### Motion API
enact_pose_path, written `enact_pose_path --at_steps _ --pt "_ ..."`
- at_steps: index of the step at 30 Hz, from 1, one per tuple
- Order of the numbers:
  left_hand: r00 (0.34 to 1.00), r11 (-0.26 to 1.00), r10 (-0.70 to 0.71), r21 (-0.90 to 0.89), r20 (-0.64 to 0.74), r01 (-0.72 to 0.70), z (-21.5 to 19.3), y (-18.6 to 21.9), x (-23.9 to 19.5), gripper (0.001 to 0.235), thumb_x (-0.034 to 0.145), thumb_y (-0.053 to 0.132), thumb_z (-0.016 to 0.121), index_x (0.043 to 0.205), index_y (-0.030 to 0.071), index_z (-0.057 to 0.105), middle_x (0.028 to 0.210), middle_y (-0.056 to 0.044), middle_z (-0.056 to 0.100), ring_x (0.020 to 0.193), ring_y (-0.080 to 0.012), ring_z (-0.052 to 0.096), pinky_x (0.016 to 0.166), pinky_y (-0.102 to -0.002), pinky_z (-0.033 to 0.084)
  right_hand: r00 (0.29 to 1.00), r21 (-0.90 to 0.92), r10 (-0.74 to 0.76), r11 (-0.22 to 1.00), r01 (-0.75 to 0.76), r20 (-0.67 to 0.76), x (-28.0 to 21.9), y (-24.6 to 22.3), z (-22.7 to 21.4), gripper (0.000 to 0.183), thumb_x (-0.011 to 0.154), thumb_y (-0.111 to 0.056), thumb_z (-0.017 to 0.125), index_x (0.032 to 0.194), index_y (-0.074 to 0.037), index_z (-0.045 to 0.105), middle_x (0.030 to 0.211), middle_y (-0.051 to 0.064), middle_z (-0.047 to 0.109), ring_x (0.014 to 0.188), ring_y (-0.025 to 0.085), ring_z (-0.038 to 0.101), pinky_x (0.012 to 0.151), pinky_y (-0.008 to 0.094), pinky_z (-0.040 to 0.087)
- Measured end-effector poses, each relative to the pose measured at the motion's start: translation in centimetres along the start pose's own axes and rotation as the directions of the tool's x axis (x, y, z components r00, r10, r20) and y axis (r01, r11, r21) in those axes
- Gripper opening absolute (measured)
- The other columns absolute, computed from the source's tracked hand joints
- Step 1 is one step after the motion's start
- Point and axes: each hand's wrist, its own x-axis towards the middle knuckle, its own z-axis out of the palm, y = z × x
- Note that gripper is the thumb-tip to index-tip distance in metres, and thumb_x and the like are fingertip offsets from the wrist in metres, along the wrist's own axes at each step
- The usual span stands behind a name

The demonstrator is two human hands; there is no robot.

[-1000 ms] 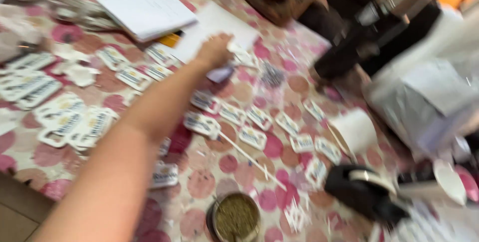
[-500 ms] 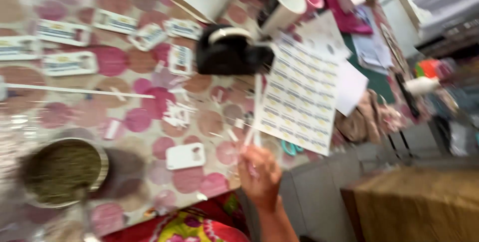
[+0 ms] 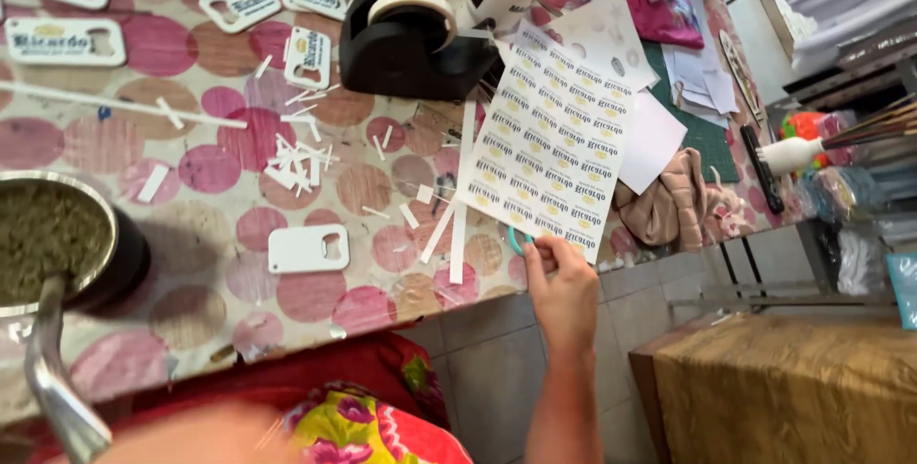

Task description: The person is working at a table covered with a floral tablecloth, handling white bottle openers and sheets of stickers. They use a pair of scissors to cut individual stickers from a printed sheet and place them on the table among other items.

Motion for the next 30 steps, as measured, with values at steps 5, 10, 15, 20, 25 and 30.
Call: enact_pose_path --at_steps 5,10,15,20,25,30 --pt "0.991 0.983 -0.124 0.126 -0.057 0.131 -1.5 -0.1 8.4 0.016 0.098 0.033 0.055 0.102 0.021 0.066 0.091 -0.005 0.074 0.079 -0.0320 0.071 0.068 -0.050 0.052 0.998 -0.151 0.005 0.988 0.004 0.059 1.9 1.0 0.4 0.019 0.092 -0.030 0.072 0.104 -0.016 0.071 0.092 0.006 0.067 0.079 0.023 0.068 0.079 0.041 0.053" --pt "0.949 0.985 -0.082 0.122 -0.304 0.124 -1.3 -4.5 14.9 0.017 0.095 0.027 0.059 0.106 0.015 0.061 0.092 -0.010 0.071 0.083 -0.0381 0.070 0.069 -0.052 0.055 0.979 -0.256 0.094 0.966 -0.045 0.183 1.9 -1.2 -2.1 0.021 0.088 -0.035 0.071 0.105 -0.022 0.070 0.100 0.006 0.075 0.091 0.031 0.072 0.079 0.049 0.056" --pt "0.873 0.964 -0.263 -0.150 -0.410 0.220 -3.9 -3.9 18.1 0.031 0.092 0.031 0.066 0.120 0.018 0.063 0.102 -0.011 0.078 0.099 -0.0324 0.076 0.079 -0.046 0.061 0.968 -0.415 0.079 0.910 0.027 0.237 0.4 0.7 -3.3 0.018 0.084 -0.032 0.067 0.100 -0.026 0.063 0.090 0.007 0.077 0.087 0.036 0.076 0.079 0.052 0.059" --pt "0.728 0.586 -0.653 -0.748 -0.208 0.312 -6.9 -3.1 19.6 0.028 0.100 0.023 0.058 0.128 0.017 0.057 0.112 -0.004 0.072 0.049 -0.0078 0.037 0.044 -0.022 0.031 0.929 -0.325 0.182 0.943 -0.072 0.322 -3.2 4.6 -6.1 0.020 0.086 -0.029 0.065 0.092 -0.018 0.050 0.081 0.009 0.067 0.073 0.041 0.057 0.069 0.049 0.043" --pt "0.774 0.324 -0.624 -0.936 -0.105 0.134 -5.3 -5.2 23.5 0.059 0.096 0.013 0.060 0.153 0.016 0.044 0.121 -0.014 0.061 0.093 -0.0172 0.064 0.085 -0.024 0.057 0.895 0.145 0.293 0.923 -0.357 0.337 -7.6 11.5 -5.8 0.027 0.089 -0.018 0.070 0.080 -0.015 0.045 0.088 0.009 0.067 0.065 0.019 0.063 0.066 0.037 0.060" --pt "0.754 0.333 -0.654 -0.920 -0.066 0.208 -4.9 -3.9 26.1 0.073 0.096 0.029 0.055 0.164 0.032 0.027 0.148 -0.011 0.054 0.128 -0.0254 0.059 0.105 -0.036 0.050 0.937 0.811 0.307 0.498 -0.307 0.166 -10.9 14.2 -3.2 0.026 0.090 -0.001 0.066 0.078 -0.010 0.045 0.102 0.027 0.068 0.086 0.027 0.072 0.060 0.040 0.068"
